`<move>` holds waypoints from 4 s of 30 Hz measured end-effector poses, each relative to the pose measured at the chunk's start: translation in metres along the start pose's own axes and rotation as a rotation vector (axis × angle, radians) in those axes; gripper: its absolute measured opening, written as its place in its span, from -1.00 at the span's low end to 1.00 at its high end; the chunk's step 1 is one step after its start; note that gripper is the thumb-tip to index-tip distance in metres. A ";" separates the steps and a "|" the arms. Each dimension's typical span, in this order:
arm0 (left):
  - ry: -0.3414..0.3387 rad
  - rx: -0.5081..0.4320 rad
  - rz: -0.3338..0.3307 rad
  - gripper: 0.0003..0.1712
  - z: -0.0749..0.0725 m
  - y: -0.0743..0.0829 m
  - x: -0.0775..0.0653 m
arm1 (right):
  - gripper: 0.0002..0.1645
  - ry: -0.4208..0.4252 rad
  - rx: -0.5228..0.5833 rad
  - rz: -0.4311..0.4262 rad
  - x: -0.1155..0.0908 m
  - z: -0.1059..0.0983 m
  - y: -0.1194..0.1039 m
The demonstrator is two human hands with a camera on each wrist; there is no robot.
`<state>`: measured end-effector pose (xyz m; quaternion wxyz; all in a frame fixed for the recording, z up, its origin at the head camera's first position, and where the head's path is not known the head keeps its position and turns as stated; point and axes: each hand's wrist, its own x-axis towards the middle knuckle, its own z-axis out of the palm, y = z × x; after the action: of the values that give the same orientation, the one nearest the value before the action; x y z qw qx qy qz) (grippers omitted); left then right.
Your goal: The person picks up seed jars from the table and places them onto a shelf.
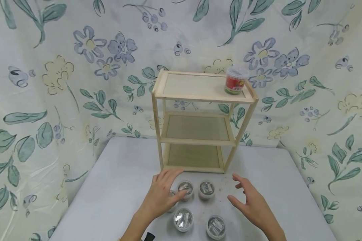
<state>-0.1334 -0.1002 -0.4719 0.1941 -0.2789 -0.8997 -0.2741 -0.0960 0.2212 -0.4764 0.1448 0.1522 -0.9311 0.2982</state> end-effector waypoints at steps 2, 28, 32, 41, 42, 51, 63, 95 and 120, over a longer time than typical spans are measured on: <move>-0.004 0.001 -0.028 -0.27 0.001 0.000 -0.005 | -0.14 0.000 -0.008 0.001 0.000 0.003 0.001; 0.054 0.007 -0.077 -0.35 0.010 0.011 -0.039 | -0.12 -0.190 0.194 0.172 0.008 0.069 0.040; 0.061 0.010 -0.071 -0.34 0.008 0.012 -0.040 | -0.11 -0.202 0.215 0.162 0.008 0.078 0.043; 0.055 0.009 -0.088 -0.35 0.006 0.011 -0.043 | -0.09 -0.246 0.221 0.142 0.014 0.096 0.044; 0.053 0.010 -0.091 -0.36 0.005 0.011 -0.044 | -0.09 -0.253 0.219 0.135 0.014 0.098 0.044; 0.049 0.012 -0.103 -0.36 0.006 0.011 -0.049 | -0.02 -0.295 0.180 0.084 0.022 0.108 0.041; 0.030 -0.027 -0.153 -0.37 0.005 0.013 -0.052 | 0.04 -0.300 0.166 0.130 0.025 0.115 0.041; 0.048 -0.024 -0.127 -0.36 0.008 0.013 -0.048 | -0.04 -0.222 0.152 0.155 0.025 0.103 0.047; 0.030 -0.069 -0.139 -0.36 0.012 0.017 -0.045 | -0.12 -0.132 0.157 0.092 0.035 0.055 0.044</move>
<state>-0.0910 -0.0987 -0.4972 0.1786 -0.2180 -0.9039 -0.3219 -0.1540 0.2156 -0.5288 0.0568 0.1393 -0.9183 0.3661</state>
